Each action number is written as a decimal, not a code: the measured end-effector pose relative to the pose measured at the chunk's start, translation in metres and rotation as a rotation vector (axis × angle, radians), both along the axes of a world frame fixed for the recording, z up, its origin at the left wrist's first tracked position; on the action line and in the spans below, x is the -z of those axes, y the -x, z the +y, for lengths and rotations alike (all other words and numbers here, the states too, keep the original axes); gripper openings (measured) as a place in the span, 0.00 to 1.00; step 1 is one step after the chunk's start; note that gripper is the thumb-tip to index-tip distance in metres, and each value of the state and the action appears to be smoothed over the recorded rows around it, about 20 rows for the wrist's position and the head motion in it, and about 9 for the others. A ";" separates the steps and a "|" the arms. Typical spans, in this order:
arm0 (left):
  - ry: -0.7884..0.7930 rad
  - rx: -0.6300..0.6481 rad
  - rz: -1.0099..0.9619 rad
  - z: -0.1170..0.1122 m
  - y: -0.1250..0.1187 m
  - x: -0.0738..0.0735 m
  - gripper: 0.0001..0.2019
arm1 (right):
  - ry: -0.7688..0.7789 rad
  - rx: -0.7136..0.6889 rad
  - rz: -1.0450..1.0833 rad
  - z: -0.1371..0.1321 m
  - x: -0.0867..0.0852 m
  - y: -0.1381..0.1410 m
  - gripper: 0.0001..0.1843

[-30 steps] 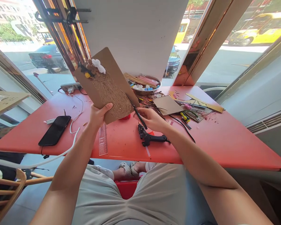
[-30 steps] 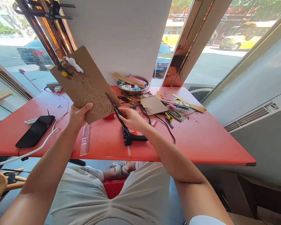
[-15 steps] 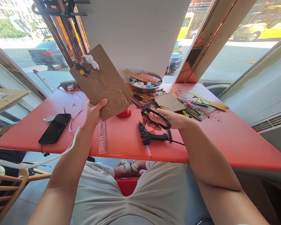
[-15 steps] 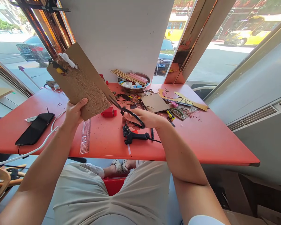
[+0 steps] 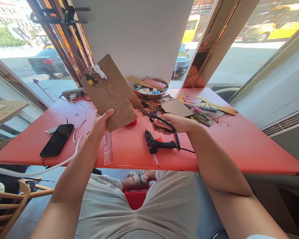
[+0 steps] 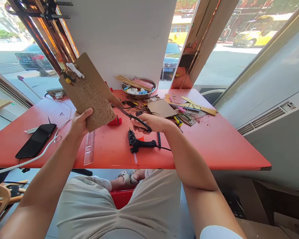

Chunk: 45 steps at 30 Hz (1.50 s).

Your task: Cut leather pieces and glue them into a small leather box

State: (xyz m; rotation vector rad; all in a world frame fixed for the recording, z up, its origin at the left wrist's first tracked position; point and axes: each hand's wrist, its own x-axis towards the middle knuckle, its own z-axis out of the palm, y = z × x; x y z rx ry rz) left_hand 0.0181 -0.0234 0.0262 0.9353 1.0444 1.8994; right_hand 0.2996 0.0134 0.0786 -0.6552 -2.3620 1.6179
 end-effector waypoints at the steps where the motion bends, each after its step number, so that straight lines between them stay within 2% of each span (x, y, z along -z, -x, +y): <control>1: -0.003 -0.009 0.002 0.000 0.000 0.000 0.40 | 0.001 -0.031 0.003 -0.001 0.000 0.001 0.40; 5: 0.004 -0.023 0.032 -0.002 -0.005 0.001 0.42 | -0.089 -0.056 0.029 -0.007 0.005 0.010 0.39; 10: 0.079 0.039 0.056 -0.006 -0.015 0.003 0.45 | -0.207 -0.024 0.011 -0.012 0.010 0.015 0.44; 15: 0.052 0.008 0.051 -0.006 -0.016 0.003 0.44 | -0.195 -0.032 -0.068 -0.014 0.004 0.009 0.44; 19: 0.033 -0.011 0.042 -0.005 -0.014 0.003 0.42 | -0.149 -0.028 -0.045 -0.015 0.001 0.006 0.44; 25: 0.057 0.006 0.037 -0.004 -0.014 0.004 0.45 | -0.121 -0.041 -0.051 -0.013 0.000 0.006 0.43; 29: 0.108 0.084 0.036 -0.006 -0.019 0.005 0.47 | -0.091 -0.005 -0.069 -0.012 0.002 0.011 0.40; 33: 0.158 0.170 0.038 -0.009 -0.024 0.007 0.45 | -0.212 0.083 -0.034 -0.014 0.010 0.023 0.40; 38: 0.157 0.159 0.025 -0.013 -0.025 0.004 0.43 | -0.353 0.155 0.108 -0.020 0.015 0.034 0.41; 45: 0.136 0.200 0.047 -0.017 -0.020 -0.002 0.50 | -0.399 0.211 0.098 -0.027 0.015 0.039 0.39</control>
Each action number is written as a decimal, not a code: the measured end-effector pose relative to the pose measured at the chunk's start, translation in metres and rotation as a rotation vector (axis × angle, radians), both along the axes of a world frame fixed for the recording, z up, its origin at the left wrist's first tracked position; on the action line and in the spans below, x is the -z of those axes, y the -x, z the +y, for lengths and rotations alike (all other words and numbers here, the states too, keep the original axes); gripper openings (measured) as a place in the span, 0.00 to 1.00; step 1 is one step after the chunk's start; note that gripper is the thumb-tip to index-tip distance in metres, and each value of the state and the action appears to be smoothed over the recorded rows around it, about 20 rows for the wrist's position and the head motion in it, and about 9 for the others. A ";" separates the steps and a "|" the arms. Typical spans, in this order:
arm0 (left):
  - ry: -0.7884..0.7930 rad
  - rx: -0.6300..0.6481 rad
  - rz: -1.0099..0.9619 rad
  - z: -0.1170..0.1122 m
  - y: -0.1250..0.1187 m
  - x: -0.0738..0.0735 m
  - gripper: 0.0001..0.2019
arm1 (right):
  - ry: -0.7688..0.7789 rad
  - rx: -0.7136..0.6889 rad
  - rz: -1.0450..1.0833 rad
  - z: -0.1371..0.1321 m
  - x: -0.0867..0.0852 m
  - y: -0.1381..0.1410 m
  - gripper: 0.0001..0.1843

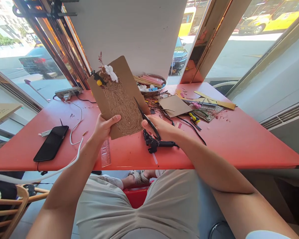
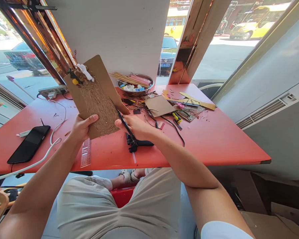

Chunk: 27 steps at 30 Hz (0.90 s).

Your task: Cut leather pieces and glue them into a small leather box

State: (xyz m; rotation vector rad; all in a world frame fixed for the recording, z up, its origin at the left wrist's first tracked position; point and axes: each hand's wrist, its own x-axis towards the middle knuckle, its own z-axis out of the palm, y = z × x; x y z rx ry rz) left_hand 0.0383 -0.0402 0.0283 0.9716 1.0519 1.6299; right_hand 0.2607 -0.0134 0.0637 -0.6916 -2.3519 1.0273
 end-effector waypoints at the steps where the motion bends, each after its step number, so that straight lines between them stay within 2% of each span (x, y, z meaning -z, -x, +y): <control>1: -0.003 -0.006 0.011 0.000 0.001 0.000 0.50 | -0.001 0.012 -0.004 -0.001 0.000 0.000 0.39; 9: -0.012 -0.045 0.089 -0.001 0.007 -0.001 0.45 | -0.022 0.121 -0.017 -0.005 0.005 0.005 0.42; 20: 0.005 -0.063 0.091 0.000 0.007 -0.002 0.42 | -0.022 0.186 0.029 -0.004 0.011 0.010 0.40; 27: 0.002 -0.080 0.079 0.005 0.007 0.000 0.46 | 0.030 0.193 0.009 0.002 0.014 0.009 0.40</control>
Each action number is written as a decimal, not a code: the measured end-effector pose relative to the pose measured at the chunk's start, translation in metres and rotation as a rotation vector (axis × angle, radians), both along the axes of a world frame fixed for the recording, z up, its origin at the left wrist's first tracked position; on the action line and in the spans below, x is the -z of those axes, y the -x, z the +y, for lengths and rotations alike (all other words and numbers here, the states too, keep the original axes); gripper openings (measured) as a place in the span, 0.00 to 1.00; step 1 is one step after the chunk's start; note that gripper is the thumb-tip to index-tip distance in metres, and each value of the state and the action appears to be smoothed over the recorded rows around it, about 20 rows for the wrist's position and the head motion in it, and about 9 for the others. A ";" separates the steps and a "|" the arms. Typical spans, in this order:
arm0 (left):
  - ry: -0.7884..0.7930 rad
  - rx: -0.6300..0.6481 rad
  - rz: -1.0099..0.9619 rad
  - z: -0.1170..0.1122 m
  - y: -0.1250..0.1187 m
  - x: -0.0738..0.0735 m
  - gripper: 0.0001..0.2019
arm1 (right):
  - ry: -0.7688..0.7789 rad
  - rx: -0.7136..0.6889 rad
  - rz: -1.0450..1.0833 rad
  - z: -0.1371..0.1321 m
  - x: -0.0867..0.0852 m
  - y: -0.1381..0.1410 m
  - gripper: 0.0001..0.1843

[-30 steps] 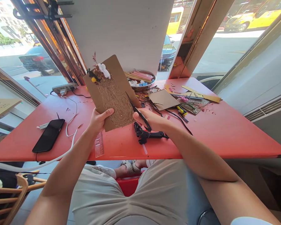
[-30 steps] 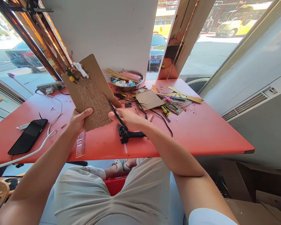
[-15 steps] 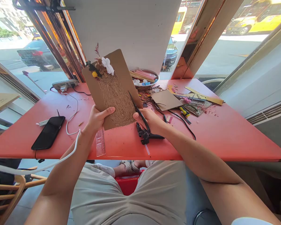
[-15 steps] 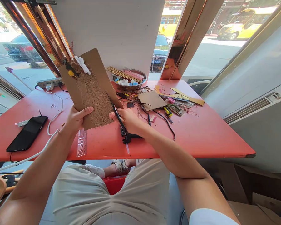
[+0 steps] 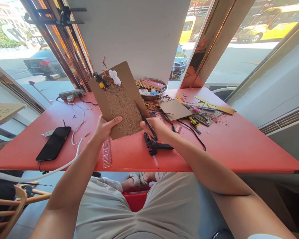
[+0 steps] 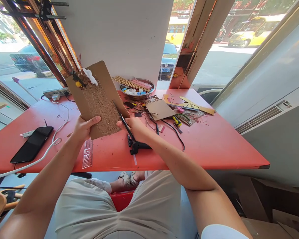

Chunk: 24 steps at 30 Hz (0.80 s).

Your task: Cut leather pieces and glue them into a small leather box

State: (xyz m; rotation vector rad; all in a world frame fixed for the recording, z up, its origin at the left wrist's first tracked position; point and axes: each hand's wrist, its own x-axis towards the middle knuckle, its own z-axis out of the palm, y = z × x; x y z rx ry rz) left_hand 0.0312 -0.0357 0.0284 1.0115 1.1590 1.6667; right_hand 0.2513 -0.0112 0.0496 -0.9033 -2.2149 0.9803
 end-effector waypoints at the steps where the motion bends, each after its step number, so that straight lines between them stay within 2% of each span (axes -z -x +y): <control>1: -0.002 -0.001 -0.002 0.000 0.000 0.000 0.46 | 0.011 -0.018 -0.020 0.001 0.000 -0.001 0.40; 7: 0.050 0.059 0.031 -0.001 0.003 0.000 0.49 | 0.025 -0.129 -0.115 0.002 -0.003 -0.006 0.37; 13: 0.050 0.087 0.060 -0.003 0.004 0.001 0.47 | -0.017 -0.079 -0.042 -0.004 -0.002 -0.003 0.36; 20: 0.000 0.079 0.061 -0.005 0.001 -0.001 0.48 | 0.087 0.018 0.100 -0.008 0.000 0.002 0.39; 24: -0.001 0.073 0.057 -0.006 -0.002 -0.002 0.46 | 0.156 0.010 0.100 -0.008 0.000 0.003 0.41</control>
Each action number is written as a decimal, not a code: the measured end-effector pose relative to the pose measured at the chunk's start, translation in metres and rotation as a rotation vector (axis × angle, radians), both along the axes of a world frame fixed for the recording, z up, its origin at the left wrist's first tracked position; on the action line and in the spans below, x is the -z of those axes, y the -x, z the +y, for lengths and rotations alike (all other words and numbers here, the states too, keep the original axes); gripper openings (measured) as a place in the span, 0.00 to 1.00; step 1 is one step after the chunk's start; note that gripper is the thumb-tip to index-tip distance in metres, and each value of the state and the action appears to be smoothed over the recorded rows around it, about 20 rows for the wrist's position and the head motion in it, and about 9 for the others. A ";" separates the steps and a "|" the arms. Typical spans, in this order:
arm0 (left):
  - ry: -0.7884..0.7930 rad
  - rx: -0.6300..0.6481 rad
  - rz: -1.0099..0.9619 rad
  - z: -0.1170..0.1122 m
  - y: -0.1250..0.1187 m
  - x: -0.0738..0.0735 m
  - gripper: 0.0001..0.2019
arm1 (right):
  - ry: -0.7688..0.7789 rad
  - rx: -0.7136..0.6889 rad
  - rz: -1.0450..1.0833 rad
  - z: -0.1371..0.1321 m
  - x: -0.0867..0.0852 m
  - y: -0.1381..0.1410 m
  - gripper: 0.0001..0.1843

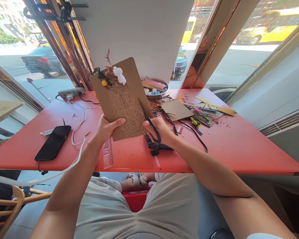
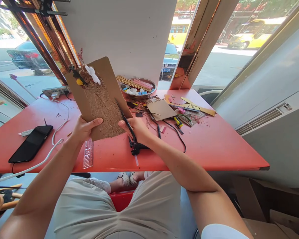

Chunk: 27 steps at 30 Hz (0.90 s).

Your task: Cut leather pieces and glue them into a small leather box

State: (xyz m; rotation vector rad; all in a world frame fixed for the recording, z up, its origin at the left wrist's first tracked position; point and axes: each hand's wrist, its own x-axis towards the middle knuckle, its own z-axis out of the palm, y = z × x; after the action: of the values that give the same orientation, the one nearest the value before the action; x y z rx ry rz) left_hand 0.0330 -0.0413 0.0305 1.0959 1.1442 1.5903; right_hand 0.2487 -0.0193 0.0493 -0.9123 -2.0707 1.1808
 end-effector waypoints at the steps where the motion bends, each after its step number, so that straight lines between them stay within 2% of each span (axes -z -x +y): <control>1: 0.003 0.000 -0.001 0.000 -0.001 0.000 0.45 | 0.007 -0.007 -0.008 0.000 0.000 0.000 0.41; 6: 0.034 0.016 -0.009 -0.002 -0.004 0.002 0.36 | -0.035 -0.007 -0.028 0.000 -0.004 -0.003 0.43; 12: 0.048 0.024 0.010 -0.005 -0.004 -0.001 0.42 | -0.098 0.003 -0.064 -0.002 -0.008 -0.003 0.41; 17: 0.033 0.017 0.007 -0.005 -0.005 -0.002 0.42 | -0.002 0.063 0.007 -0.003 -0.001 0.001 0.43; 21: 0.030 0.013 0.021 -0.005 -0.006 -0.002 0.44 | 0.012 0.046 -0.020 -0.001 0.002 0.001 0.42; 27: 0.039 0.064 0.070 -0.007 -0.009 -0.004 0.46 | -0.191 0.055 -0.014 0.002 -0.002 -0.001 0.39</control>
State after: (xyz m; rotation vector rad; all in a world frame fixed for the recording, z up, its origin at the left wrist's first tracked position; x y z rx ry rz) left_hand 0.0422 -0.0480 0.0343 1.1588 1.1701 1.4845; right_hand 0.2499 -0.0170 0.0514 -0.8820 -2.1130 0.9327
